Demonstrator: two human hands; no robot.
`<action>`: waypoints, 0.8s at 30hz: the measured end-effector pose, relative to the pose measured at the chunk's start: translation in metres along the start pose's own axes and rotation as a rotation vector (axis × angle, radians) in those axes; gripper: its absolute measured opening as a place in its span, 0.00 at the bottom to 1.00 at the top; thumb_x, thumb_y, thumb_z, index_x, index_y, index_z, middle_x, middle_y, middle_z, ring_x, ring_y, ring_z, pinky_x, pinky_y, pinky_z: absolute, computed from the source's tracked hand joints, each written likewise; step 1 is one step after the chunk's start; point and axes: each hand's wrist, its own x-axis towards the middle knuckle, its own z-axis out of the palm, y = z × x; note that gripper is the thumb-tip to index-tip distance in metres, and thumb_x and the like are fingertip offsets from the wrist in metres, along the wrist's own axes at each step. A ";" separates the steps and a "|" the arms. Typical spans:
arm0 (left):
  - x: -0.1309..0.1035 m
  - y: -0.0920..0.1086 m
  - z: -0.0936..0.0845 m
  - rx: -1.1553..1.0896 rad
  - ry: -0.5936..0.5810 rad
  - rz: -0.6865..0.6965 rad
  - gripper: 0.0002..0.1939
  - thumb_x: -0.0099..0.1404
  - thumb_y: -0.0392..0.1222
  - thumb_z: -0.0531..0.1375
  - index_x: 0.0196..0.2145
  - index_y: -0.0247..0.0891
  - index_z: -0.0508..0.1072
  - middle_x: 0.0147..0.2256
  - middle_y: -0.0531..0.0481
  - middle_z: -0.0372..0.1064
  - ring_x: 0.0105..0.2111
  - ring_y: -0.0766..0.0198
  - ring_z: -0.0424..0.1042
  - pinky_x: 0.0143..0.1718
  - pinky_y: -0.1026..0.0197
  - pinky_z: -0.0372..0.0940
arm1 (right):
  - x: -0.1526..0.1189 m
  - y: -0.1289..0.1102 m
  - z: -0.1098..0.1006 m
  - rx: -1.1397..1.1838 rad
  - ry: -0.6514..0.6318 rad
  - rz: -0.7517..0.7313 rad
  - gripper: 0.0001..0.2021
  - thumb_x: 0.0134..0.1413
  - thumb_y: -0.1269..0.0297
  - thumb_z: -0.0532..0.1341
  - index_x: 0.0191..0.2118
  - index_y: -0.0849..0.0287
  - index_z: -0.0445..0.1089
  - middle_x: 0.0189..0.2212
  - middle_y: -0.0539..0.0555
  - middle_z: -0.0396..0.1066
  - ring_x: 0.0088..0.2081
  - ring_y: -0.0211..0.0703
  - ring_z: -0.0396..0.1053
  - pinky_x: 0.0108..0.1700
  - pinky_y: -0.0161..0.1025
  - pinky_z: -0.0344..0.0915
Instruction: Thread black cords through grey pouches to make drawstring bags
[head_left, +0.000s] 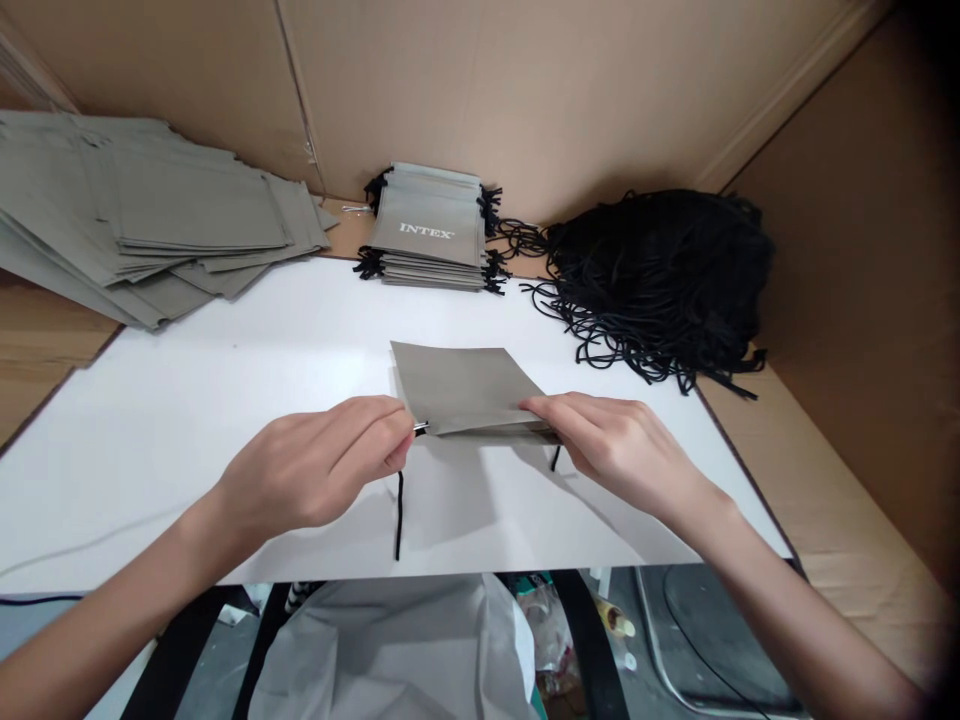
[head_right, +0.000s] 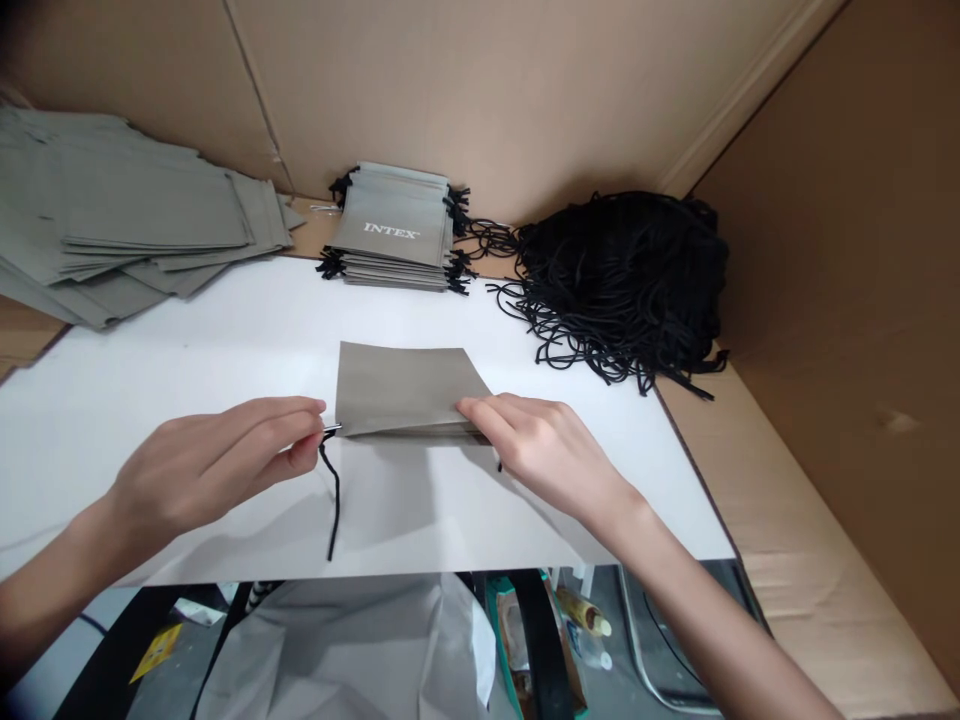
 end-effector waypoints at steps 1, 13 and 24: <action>-0.001 -0.001 0.000 -0.008 -0.003 0.004 0.06 0.65 0.29 0.61 0.38 0.37 0.73 0.33 0.48 0.79 0.29 0.62 0.78 0.24 0.63 0.67 | -0.001 0.001 0.000 0.013 -0.004 0.005 0.24 0.51 0.87 0.50 0.51 0.64 0.69 0.39 0.56 0.79 0.35 0.44 0.77 0.30 0.36 0.66; -0.015 -0.005 0.006 -0.185 -0.035 -0.116 0.12 0.61 0.27 0.62 0.40 0.41 0.75 0.33 0.50 0.79 0.28 0.60 0.78 0.22 0.61 0.65 | -0.014 0.009 -0.009 0.163 -0.038 0.086 0.12 0.69 0.66 0.55 0.49 0.59 0.74 0.34 0.57 0.79 0.32 0.44 0.77 0.33 0.37 0.70; -0.034 -0.008 0.021 -0.172 -0.038 -0.227 0.14 0.60 0.28 0.62 0.41 0.45 0.75 0.33 0.54 0.79 0.29 0.63 0.78 0.26 0.64 0.66 | -0.022 0.007 -0.011 -0.032 -0.121 0.201 0.19 0.72 0.61 0.49 0.37 0.60 0.75 0.28 0.58 0.77 0.26 0.45 0.73 0.25 0.37 0.59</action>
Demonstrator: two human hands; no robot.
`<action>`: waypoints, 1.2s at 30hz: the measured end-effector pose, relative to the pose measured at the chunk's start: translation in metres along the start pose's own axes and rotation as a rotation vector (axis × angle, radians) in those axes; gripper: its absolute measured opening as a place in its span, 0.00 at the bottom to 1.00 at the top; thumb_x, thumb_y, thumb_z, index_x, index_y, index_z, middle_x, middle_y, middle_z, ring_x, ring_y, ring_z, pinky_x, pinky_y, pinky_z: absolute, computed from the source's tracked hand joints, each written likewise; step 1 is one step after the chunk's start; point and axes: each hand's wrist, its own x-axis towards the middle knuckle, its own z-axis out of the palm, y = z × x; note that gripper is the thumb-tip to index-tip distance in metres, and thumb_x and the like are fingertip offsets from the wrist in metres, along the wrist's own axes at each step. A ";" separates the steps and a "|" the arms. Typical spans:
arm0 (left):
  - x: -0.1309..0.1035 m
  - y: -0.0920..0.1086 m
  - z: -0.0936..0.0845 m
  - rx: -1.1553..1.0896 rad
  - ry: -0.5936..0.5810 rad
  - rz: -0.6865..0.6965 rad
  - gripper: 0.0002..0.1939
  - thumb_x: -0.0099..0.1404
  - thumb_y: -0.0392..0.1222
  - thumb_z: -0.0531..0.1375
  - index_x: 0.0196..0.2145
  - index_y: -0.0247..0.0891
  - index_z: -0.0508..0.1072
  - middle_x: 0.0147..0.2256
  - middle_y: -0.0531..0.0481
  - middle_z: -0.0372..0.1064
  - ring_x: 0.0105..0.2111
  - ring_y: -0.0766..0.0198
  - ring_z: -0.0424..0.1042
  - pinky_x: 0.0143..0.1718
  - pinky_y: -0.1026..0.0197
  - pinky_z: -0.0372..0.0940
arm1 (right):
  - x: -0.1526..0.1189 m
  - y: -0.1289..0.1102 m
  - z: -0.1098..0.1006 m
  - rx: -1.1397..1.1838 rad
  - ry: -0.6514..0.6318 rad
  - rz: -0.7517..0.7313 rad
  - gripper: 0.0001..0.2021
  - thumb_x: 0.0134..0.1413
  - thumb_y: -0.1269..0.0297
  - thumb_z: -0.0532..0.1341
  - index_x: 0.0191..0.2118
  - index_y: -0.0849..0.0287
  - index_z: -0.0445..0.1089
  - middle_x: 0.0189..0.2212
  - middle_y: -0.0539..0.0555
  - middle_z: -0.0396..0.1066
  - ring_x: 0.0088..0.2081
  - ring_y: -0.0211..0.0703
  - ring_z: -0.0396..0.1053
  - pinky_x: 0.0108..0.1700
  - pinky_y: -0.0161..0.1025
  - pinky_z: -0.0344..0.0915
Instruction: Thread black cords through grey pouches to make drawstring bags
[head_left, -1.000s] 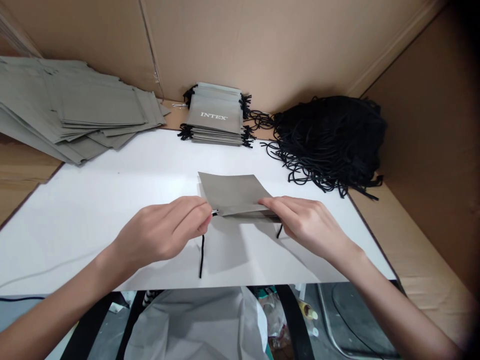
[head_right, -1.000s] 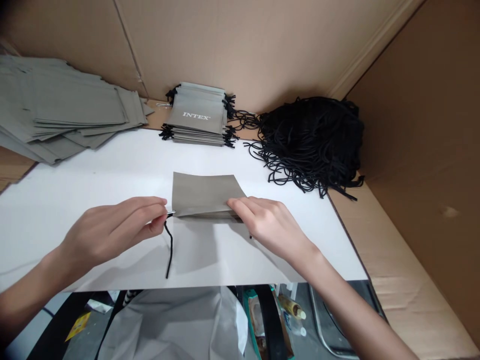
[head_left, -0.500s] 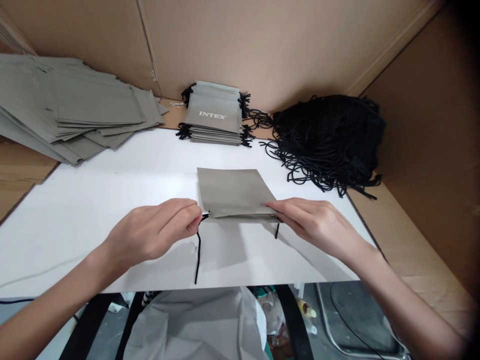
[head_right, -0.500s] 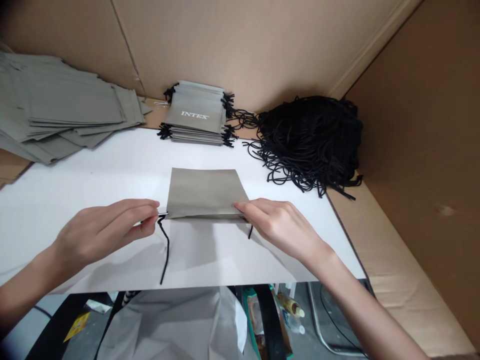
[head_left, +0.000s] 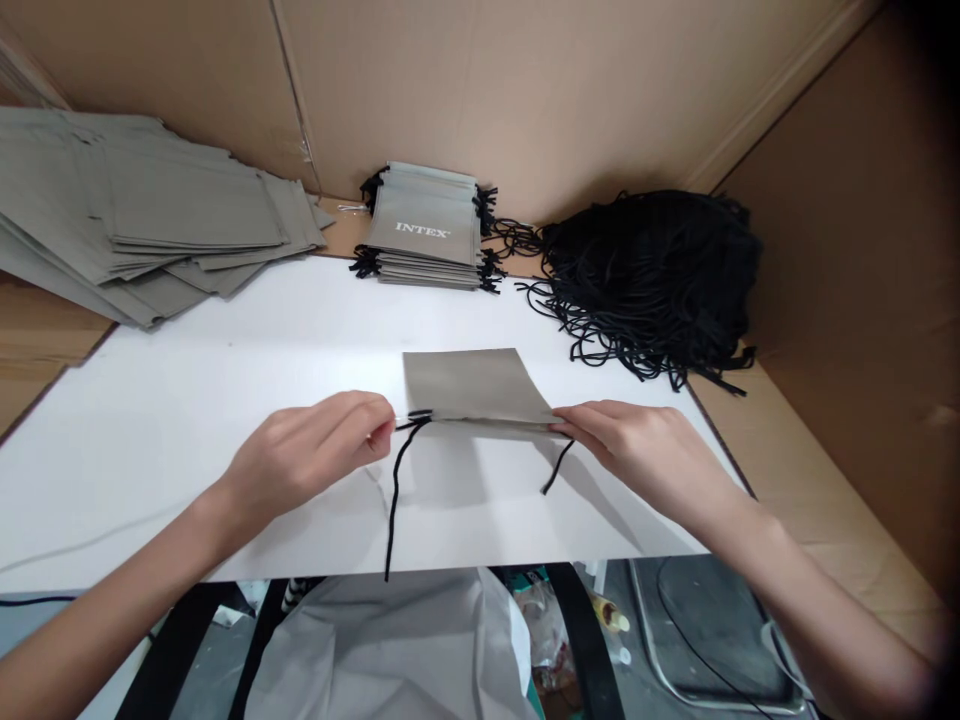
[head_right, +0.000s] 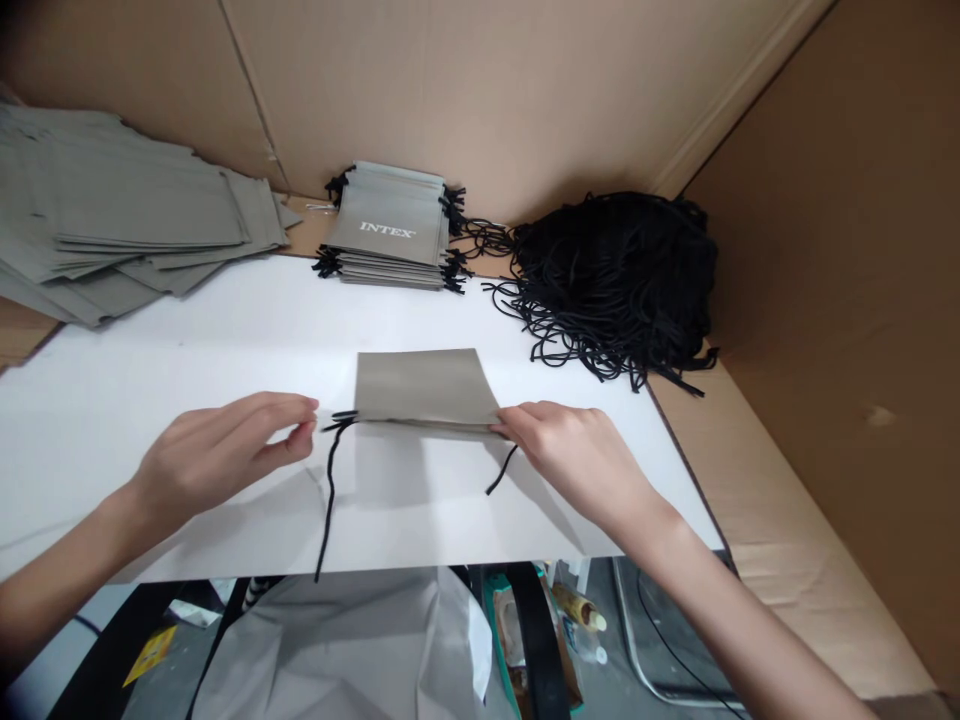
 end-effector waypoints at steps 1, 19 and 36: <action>-0.003 -0.002 -0.002 0.022 -0.006 -0.036 0.14 0.61 0.28 0.61 0.41 0.45 0.74 0.34 0.55 0.79 0.29 0.64 0.78 0.27 0.65 0.67 | -0.003 0.001 -0.001 -0.022 -0.010 -0.013 0.19 0.72 0.62 0.48 0.37 0.60 0.75 0.28 0.58 0.77 0.25 0.45 0.73 0.24 0.37 0.58; 0.014 0.018 0.002 -0.522 -0.013 -0.650 0.06 0.68 0.44 0.60 0.34 0.41 0.75 0.33 0.53 0.77 0.32 0.66 0.76 0.34 0.66 0.75 | 0.012 -0.010 -0.004 0.487 -0.093 0.075 0.16 0.69 0.56 0.54 0.52 0.56 0.73 0.48 0.55 0.79 0.46 0.47 0.78 0.44 0.40 0.73; 0.038 0.037 -0.001 -0.810 0.050 -0.817 0.07 0.66 0.47 0.64 0.37 0.43 0.79 0.38 0.52 0.79 0.39 0.61 0.77 0.42 0.62 0.73 | 0.031 -0.053 0.011 0.845 0.037 0.182 0.13 0.68 0.59 0.57 0.37 0.60 0.76 0.26 0.51 0.73 0.26 0.39 0.67 0.28 0.34 0.61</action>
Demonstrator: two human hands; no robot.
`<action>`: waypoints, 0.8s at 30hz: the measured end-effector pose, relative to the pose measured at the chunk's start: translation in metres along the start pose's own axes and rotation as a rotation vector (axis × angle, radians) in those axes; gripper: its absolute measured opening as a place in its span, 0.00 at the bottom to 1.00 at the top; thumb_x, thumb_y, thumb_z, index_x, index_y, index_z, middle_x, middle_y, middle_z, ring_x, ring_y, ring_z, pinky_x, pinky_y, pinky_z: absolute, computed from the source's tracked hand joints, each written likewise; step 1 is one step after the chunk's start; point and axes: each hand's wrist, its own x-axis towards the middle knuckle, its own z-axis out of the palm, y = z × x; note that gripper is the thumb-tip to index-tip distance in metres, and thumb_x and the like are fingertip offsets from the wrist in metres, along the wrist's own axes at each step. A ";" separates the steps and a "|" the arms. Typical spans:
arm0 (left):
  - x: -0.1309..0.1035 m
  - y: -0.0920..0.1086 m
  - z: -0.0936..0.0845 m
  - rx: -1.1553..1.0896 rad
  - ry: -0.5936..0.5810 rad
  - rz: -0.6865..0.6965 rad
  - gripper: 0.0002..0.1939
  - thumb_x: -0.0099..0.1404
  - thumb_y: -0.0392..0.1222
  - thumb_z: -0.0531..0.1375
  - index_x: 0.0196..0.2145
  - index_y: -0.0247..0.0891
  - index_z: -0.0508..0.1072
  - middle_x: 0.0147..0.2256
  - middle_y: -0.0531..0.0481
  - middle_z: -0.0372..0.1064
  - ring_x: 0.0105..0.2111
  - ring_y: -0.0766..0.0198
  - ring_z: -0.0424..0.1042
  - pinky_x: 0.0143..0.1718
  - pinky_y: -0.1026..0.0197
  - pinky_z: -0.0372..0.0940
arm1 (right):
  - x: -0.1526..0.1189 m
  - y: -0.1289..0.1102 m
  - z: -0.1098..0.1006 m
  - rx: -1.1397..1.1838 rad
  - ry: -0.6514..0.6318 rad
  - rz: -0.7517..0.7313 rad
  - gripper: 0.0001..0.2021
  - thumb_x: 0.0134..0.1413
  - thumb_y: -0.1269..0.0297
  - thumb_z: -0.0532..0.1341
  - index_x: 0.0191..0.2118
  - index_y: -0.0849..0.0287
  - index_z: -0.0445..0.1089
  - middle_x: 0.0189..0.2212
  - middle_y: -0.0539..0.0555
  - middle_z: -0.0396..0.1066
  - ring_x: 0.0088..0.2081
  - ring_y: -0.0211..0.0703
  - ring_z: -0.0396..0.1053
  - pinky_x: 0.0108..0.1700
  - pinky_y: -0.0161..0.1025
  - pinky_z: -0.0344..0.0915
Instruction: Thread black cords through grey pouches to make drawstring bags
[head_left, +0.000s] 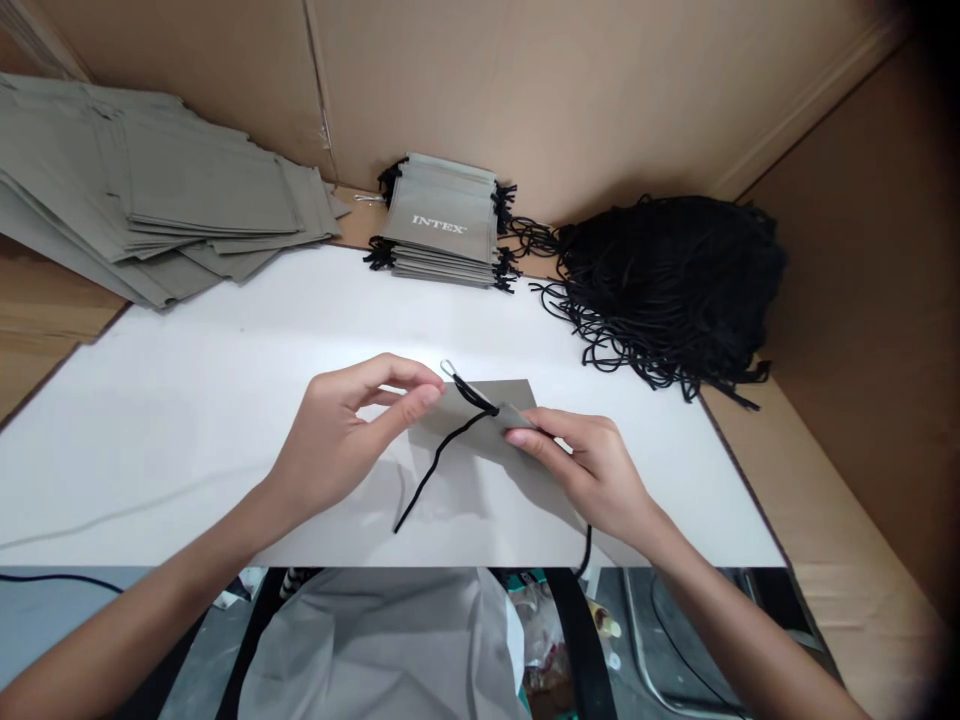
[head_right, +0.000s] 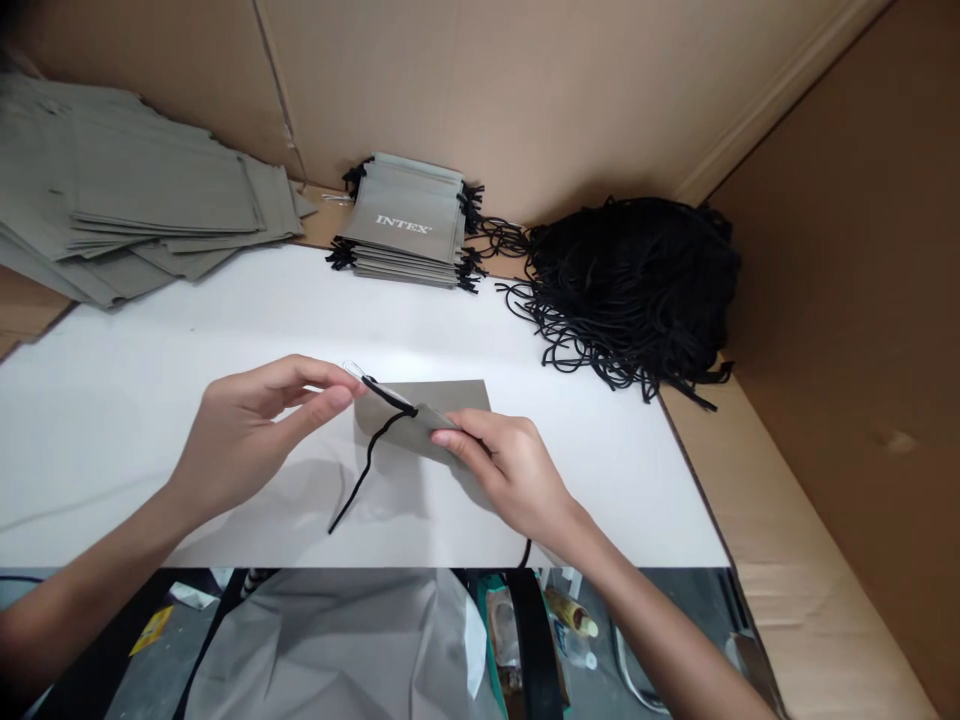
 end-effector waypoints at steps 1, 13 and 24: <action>0.000 0.002 0.002 0.035 -0.006 0.020 0.06 0.66 0.46 0.64 0.37 0.43 0.79 0.38 0.52 0.79 0.39 0.61 0.77 0.42 0.61 0.73 | 0.000 -0.001 0.000 0.033 -0.008 0.024 0.14 0.67 0.59 0.57 0.36 0.59 0.75 0.25 0.50 0.71 0.26 0.38 0.65 0.28 0.34 0.60; -0.004 0.012 0.021 -0.004 -0.110 0.023 0.04 0.66 0.41 0.62 0.37 0.45 0.78 0.36 0.54 0.78 0.37 0.62 0.77 0.39 0.63 0.73 | -0.002 -0.009 0.004 0.286 -0.018 0.056 0.13 0.67 0.59 0.57 0.32 0.58 0.70 0.23 0.48 0.65 0.24 0.36 0.60 0.26 0.33 0.57; -0.017 0.013 0.021 -0.269 -0.048 -0.066 0.17 0.63 0.44 0.67 0.47 0.44 0.68 0.42 0.51 0.78 0.44 0.59 0.78 0.48 0.58 0.72 | -0.005 -0.021 0.008 -0.034 0.090 -0.121 0.09 0.67 0.65 0.56 0.39 0.59 0.74 0.26 0.51 0.73 0.27 0.39 0.68 0.30 0.34 0.63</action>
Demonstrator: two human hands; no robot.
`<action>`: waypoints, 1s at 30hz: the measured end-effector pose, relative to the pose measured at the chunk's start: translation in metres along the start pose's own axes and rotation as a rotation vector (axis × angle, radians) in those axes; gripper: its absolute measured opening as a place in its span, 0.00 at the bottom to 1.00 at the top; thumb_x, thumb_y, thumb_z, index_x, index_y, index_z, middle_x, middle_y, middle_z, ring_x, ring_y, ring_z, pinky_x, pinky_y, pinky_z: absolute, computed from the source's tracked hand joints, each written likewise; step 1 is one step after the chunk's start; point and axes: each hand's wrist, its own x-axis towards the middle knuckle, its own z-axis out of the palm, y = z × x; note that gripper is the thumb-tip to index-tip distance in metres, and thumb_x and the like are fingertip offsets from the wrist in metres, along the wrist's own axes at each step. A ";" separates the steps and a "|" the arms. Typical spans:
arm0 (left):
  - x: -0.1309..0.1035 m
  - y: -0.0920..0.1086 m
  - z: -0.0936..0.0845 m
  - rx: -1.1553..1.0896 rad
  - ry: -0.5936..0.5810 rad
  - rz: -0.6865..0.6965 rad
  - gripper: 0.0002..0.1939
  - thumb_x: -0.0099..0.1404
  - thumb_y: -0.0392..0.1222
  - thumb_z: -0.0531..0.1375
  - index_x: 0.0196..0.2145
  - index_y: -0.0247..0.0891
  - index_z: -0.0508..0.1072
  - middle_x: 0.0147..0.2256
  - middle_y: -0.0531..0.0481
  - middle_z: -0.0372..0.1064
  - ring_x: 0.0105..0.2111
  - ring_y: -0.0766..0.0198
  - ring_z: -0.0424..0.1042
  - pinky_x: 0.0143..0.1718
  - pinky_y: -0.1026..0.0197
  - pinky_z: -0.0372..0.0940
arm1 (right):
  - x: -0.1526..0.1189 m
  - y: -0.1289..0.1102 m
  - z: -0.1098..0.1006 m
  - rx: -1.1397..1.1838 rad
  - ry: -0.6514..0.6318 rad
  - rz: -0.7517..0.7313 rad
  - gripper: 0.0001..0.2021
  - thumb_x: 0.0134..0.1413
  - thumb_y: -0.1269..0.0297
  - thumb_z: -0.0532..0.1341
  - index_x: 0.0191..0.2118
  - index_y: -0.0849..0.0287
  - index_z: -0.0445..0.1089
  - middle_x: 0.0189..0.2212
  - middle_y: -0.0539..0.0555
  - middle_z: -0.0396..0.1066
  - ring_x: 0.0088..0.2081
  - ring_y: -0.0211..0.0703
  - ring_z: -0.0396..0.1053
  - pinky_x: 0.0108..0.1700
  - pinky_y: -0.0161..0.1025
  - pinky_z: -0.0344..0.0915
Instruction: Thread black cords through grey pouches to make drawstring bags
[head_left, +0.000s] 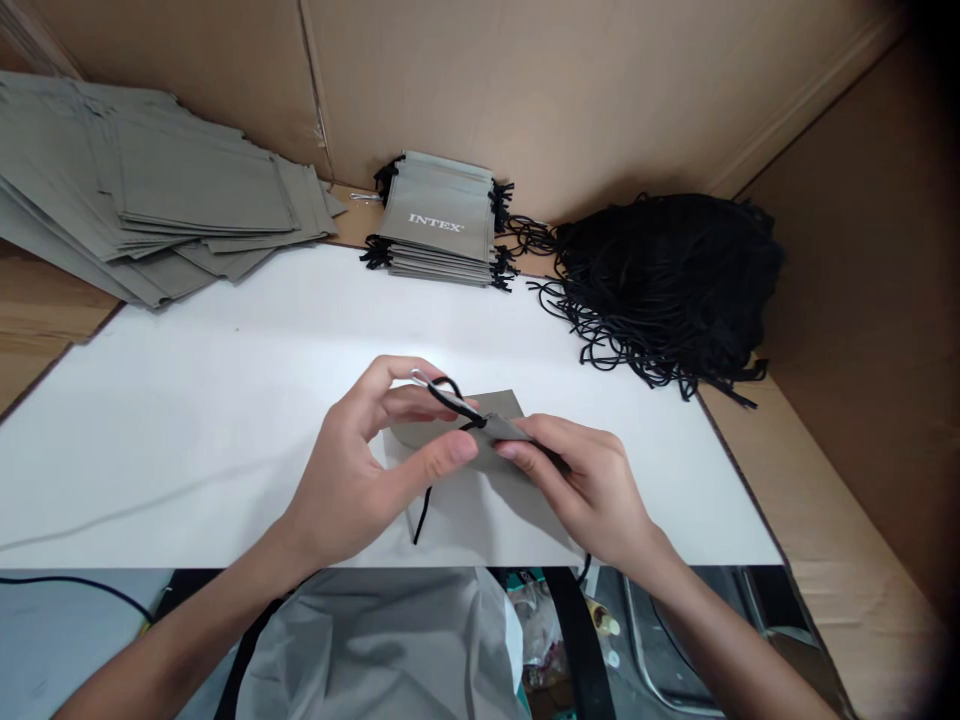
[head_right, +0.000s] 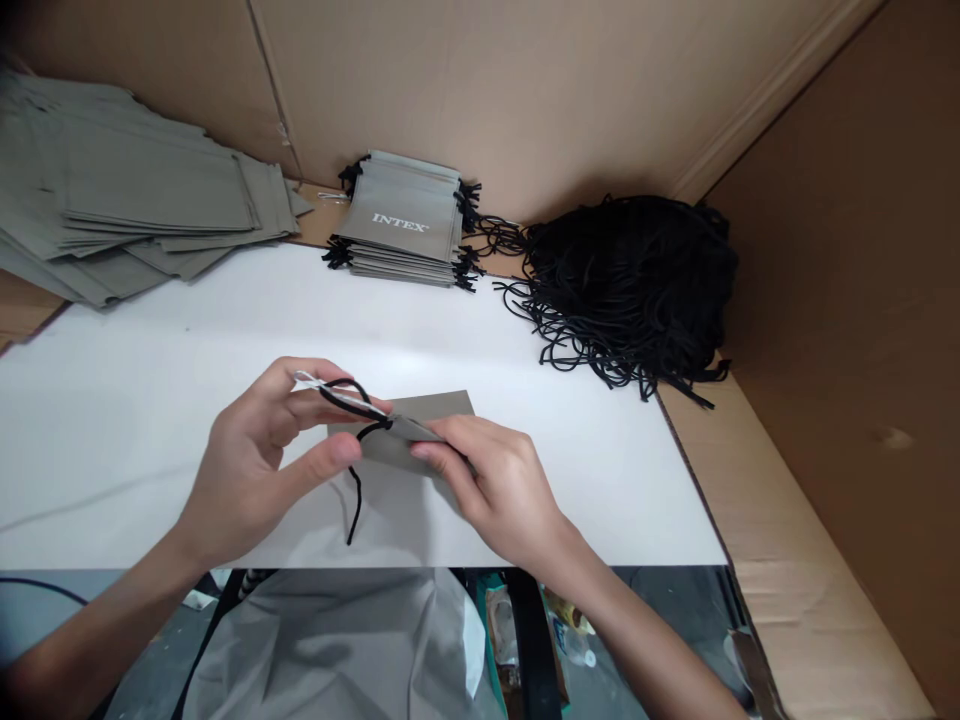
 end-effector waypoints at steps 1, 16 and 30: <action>0.000 -0.001 0.002 -0.031 -0.001 -0.033 0.20 0.62 0.44 0.68 0.48 0.44 0.66 0.41 0.51 0.79 0.43 0.59 0.78 0.48 0.57 0.72 | 0.001 -0.002 0.000 -0.032 -0.006 -0.009 0.09 0.68 0.65 0.56 0.40 0.59 0.74 0.27 0.51 0.74 0.28 0.39 0.70 0.31 0.35 0.64; 0.020 -0.027 -0.058 -0.267 0.336 -0.034 0.25 0.56 0.45 0.72 0.49 0.44 0.71 0.32 0.55 0.78 0.35 0.65 0.76 0.39 0.63 0.68 | -0.017 0.024 -0.019 0.161 -0.002 0.125 0.08 0.63 0.60 0.63 0.44 0.56 0.76 0.36 0.54 0.78 0.37 0.44 0.75 0.38 0.38 0.72; 0.010 -0.026 -0.046 -0.287 0.380 -0.049 0.16 0.58 0.47 0.71 0.43 0.43 0.76 0.33 0.54 0.80 0.36 0.65 0.78 0.40 0.65 0.71 | -0.010 0.022 -0.002 0.246 0.189 0.142 0.06 0.62 0.62 0.64 0.39 0.55 0.78 0.33 0.52 0.78 0.34 0.41 0.73 0.37 0.37 0.69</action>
